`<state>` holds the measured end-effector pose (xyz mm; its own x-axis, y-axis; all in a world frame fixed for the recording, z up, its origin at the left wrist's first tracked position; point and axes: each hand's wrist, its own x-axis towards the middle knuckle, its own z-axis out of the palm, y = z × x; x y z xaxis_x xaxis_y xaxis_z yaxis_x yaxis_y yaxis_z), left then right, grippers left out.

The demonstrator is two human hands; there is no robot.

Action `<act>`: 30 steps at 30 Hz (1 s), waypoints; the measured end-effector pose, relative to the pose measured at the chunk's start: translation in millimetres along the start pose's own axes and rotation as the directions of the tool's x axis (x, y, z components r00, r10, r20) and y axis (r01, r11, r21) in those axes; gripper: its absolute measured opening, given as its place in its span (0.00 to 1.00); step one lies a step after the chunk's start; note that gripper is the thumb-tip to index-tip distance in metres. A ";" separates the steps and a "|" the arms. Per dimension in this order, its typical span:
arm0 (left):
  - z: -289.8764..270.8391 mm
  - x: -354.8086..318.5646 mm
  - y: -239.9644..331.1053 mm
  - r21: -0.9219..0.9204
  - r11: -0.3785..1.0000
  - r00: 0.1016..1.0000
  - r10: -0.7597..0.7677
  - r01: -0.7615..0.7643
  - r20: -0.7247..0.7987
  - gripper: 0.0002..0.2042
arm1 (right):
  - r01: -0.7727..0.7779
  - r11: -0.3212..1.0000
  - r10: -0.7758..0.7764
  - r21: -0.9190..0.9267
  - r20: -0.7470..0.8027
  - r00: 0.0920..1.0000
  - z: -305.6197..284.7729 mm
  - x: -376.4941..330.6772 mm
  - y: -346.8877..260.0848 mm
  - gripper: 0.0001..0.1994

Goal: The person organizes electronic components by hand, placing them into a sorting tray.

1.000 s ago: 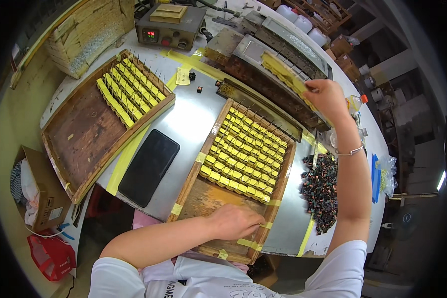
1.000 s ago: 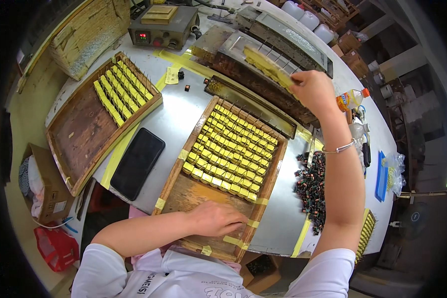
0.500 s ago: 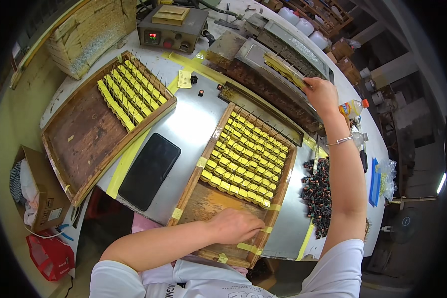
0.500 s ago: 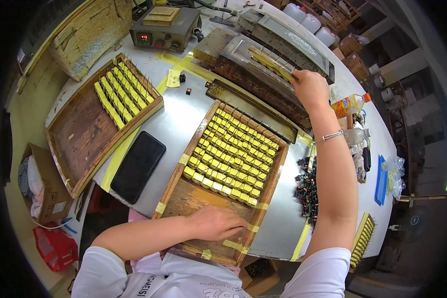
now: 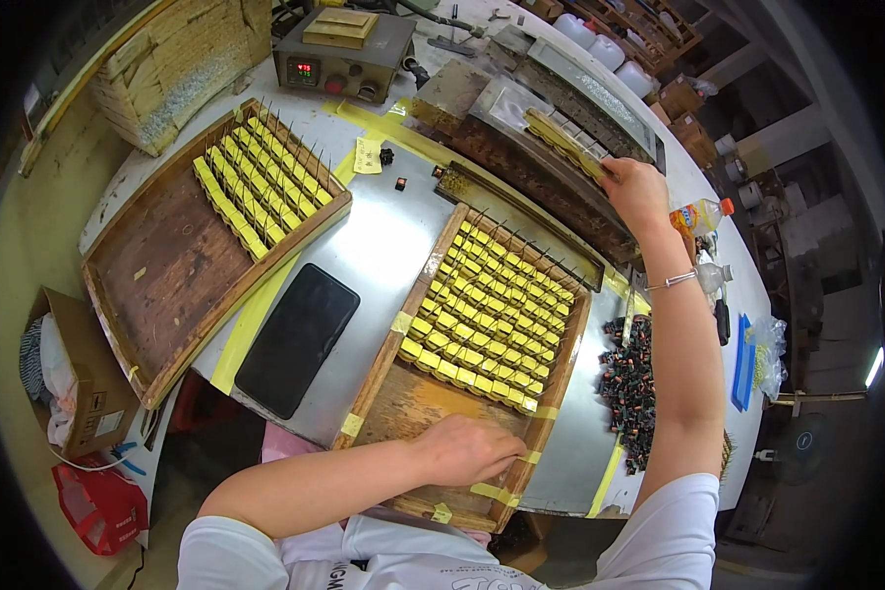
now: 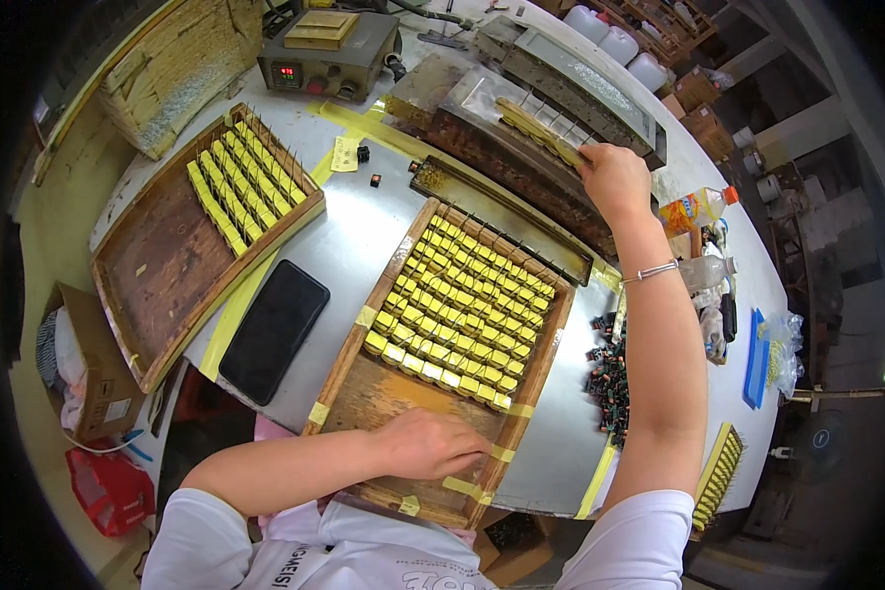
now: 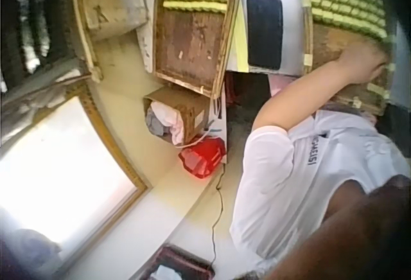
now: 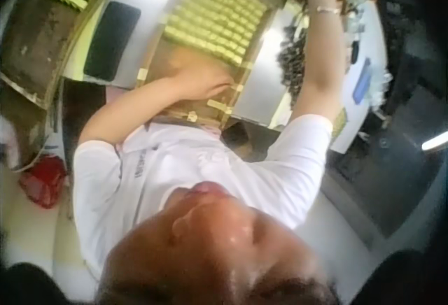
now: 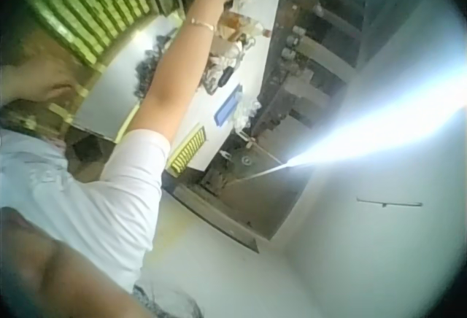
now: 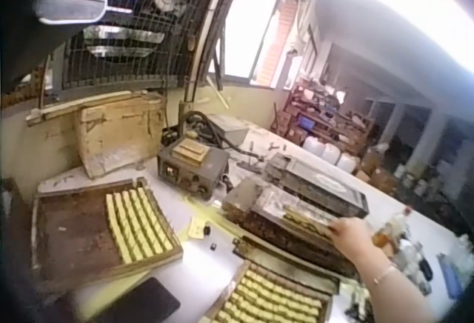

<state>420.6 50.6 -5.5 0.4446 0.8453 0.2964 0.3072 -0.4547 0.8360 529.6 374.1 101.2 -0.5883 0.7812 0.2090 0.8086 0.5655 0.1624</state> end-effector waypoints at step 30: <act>0.6 -1.8 6.9 -0.039 0.999 1.000 0.024 -0.023 0.007 0.08 | -0.041 0.999 0.042 0.026 -0.031 0.999 -20.3 -8.0 -1.3 0.13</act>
<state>422.5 45.7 -0.6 0.4574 0.8324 0.3129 0.2639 -0.4630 0.8462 533.1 361.8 118.9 -0.5536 0.7958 0.2454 0.8323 0.5393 0.1285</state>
